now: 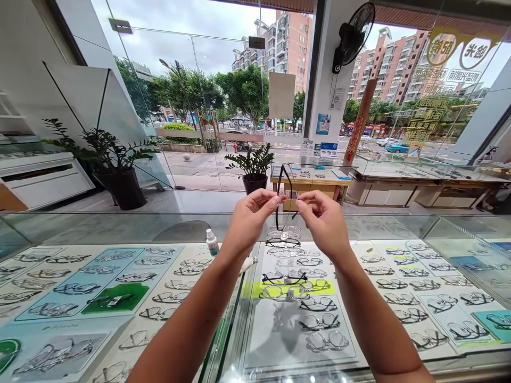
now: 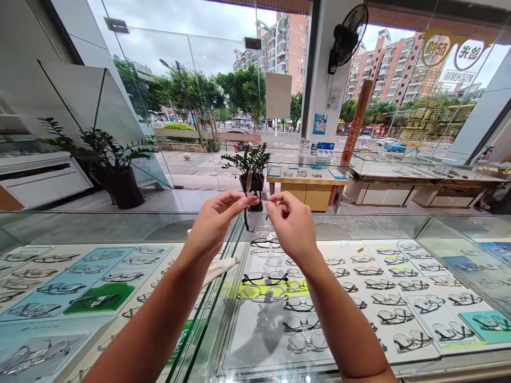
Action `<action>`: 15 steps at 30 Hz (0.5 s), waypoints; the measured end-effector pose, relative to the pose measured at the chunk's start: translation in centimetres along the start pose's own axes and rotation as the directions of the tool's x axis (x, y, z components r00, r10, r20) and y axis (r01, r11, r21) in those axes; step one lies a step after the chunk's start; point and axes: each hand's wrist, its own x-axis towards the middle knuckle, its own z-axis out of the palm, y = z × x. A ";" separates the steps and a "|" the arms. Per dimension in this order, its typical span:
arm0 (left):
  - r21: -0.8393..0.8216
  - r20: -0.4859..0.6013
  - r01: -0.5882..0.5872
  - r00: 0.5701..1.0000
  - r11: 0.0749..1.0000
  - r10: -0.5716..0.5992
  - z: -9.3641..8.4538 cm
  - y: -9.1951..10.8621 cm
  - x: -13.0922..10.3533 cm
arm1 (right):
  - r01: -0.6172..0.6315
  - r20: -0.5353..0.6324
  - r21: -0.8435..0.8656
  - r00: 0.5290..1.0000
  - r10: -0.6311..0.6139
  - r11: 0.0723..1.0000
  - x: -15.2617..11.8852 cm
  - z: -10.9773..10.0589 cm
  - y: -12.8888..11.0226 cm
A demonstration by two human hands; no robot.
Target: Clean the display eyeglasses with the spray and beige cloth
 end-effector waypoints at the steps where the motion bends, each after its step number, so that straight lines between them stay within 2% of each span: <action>1: 0.008 0.008 0.003 1.000 1.000 -0.003 0.0 -0.1 0.0 | -0.005 -0.002 -0.004 1.000 0.005 1.000 0.0 -0.1 0.0; 9: 0.091 0.079 -0.008 0.997 0.996 0.001 -0.6 -1.1 0.6 | 0.010 -0.118 -0.224 0.992 -0.038 0.974 0.4 -0.6 0.6; 15: 0.207 0.175 -0.004 0.984 0.978 -0.033 -2.0 -0.5 1.0 | 0.040 -0.231 -0.489 0.957 -0.174 0.871 0.9 -1.8 1.1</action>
